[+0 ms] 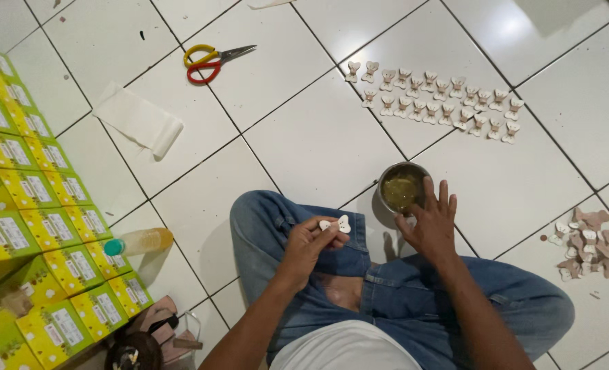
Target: The person sits on the floor and repeatedly picks up small white and brown paper cutouts. They apply a liquid from a metal cup to the cutouts and press them together, then place the assembled items in rows on the floor. A pair of scissors and stacked boxes are visible nearby.
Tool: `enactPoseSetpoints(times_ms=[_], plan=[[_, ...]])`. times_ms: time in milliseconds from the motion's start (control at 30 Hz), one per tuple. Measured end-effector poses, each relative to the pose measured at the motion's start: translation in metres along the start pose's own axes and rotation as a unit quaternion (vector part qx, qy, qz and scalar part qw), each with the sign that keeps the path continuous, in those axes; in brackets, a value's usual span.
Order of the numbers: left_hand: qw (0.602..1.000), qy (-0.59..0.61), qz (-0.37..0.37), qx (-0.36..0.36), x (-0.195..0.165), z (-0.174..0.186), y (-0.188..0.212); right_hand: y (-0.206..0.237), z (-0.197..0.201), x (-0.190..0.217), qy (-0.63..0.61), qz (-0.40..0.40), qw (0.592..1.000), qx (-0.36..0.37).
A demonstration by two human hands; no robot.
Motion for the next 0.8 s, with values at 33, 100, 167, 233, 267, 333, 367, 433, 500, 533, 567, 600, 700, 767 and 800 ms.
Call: enactPoseSetpoints(times_ms=[33, 100, 167, 233, 267, 333, 367, 433, 500, 533, 567, 600, 700, 767, 800], plan=[[1.000, 0.003, 0.002, 0.004, -0.001, -0.004, 0.000, 0.006, 0.010, 0.007, -0.006, 0.001, 1.000, 0.000], [1.000, 0.009, 0.001, 0.015, -0.005, -0.013, -0.001, 0.016, 0.033, 0.026, -0.103, -0.007, 0.994, -0.030], [0.999, 0.001, 0.006, 0.034, -0.008, -0.024, 0.001, 0.035, 0.054, 0.052, -0.283, -0.027, 0.956, -0.079], [0.998, 0.000, 0.010, 0.067, -0.012, -0.035, 0.003, 0.043, 0.064, 0.079, -0.484, -0.069, 0.871, -0.035], [0.996, 0.003, 0.011, 0.086, -0.014, -0.040, 0.005, 0.046, 0.069, 0.090, -0.577, -0.088, 0.812, -0.013], [0.993, 0.004, 0.006, 0.116, -0.018, -0.046, 0.009, 0.048, 0.079, 0.103, -0.603, -0.117, 0.789, -0.024], [0.992, 0.004, 0.002, 0.126, -0.020, -0.047, 0.012, 0.049, 0.083, 0.107, -0.615, -0.131, 0.777, -0.026], [0.991, 0.000, 0.002, 0.134, -0.022, -0.047, 0.014, 0.050, 0.092, 0.110, -0.617, -0.128, 0.776, -0.037], [0.991, -0.008, 0.009, 0.133, -0.022, -0.047, 0.015, 0.050, 0.097, 0.110, -0.613, -0.128, 0.778, -0.040], [0.992, -0.018, 0.003, 0.122, -0.022, -0.048, 0.015, 0.051, 0.100, 0.109, -0.609, -0.129, 0.782, -0.039], [0.993, -0.029, -0.002, 0.112, -0.021, -0.049, 0.014, 0.053, 0.101, 0.109, -0.604, -0.131, 0.785, -0.040], [0.994, -0.039, -0.009, 0.103, -0.021, -0.050, 0.013, 0.056, 0.107, 0.109, -0.535, -0.071, 0.838, -0.082], [0.997, -0.071, 0.003, 0.027, -0.019, -0.052, 0.011, 0.070, 0.116, 0.112, -0.335, 0.088, 0.923, -0.168], [0.997, -0.075, -0.014, 0.031, -0.022, -0.053, 0.012, 0.081, 0.117, 0.115, -0.241, 0.158, 0.941, -0.179], [0.996, -0.077, -0.022, 0.034, -0.023, -0.054, 0.013, 0.083, 0.115, 0.115, -0.215, 0.167, 0.946, -0.174]])
Point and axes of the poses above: each hand's wrist, its own y-axis away from the middle knuckle, its own z-axis out of the back of the hand, x = y × z, the point moved 2 cm from there along -y, towards the middle knuckle, and after that the axes turned 8 degrees about -y, right-handed, at the moved point
